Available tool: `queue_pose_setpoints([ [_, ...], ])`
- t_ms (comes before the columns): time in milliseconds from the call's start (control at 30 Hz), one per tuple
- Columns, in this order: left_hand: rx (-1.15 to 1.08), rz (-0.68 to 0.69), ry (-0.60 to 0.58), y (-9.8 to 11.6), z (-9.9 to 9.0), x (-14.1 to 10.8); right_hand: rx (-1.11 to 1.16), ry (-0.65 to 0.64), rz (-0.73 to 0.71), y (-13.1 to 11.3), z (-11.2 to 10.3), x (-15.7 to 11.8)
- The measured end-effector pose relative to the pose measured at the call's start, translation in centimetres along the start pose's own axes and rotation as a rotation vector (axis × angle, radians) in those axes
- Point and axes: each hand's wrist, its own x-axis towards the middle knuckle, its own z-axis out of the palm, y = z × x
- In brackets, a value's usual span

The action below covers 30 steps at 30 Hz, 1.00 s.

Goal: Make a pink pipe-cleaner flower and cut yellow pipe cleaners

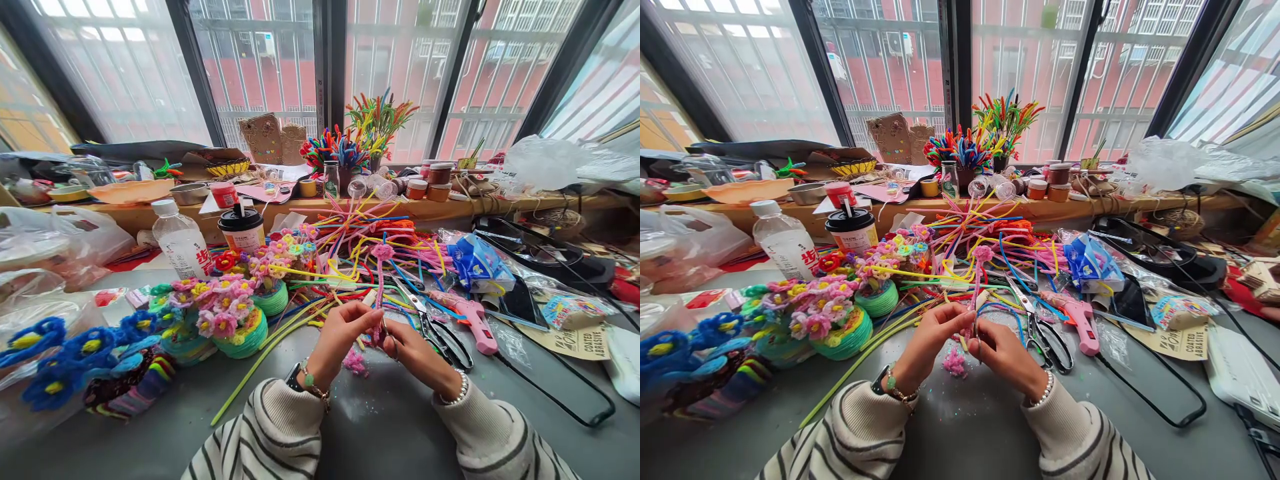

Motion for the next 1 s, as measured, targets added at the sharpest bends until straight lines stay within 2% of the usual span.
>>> queue_pose_setpoints([
  [233,-0.006,-0.026,-0.082,-0.03,-0.25,0.06,0.053,-0.010,0.010,-0.23,-0.33,-0.11],
  [700,0.045,-0.018,-0.033,-0.55,-0.69,0.23,0.021,0.112,0.067,0.06,0.30,-0.08],
  [833,0.039,0.001,-0.068,-0.40,-0.58,0.09,0.061,0.043,0.036,-0.01,0.16,-0.17],
  [1000,0.014,-0.007,-0.174,-0.33,-0.46,-0.07,0.128,-0.075,-0.054,-0.09,-0.36,-0.30],
])
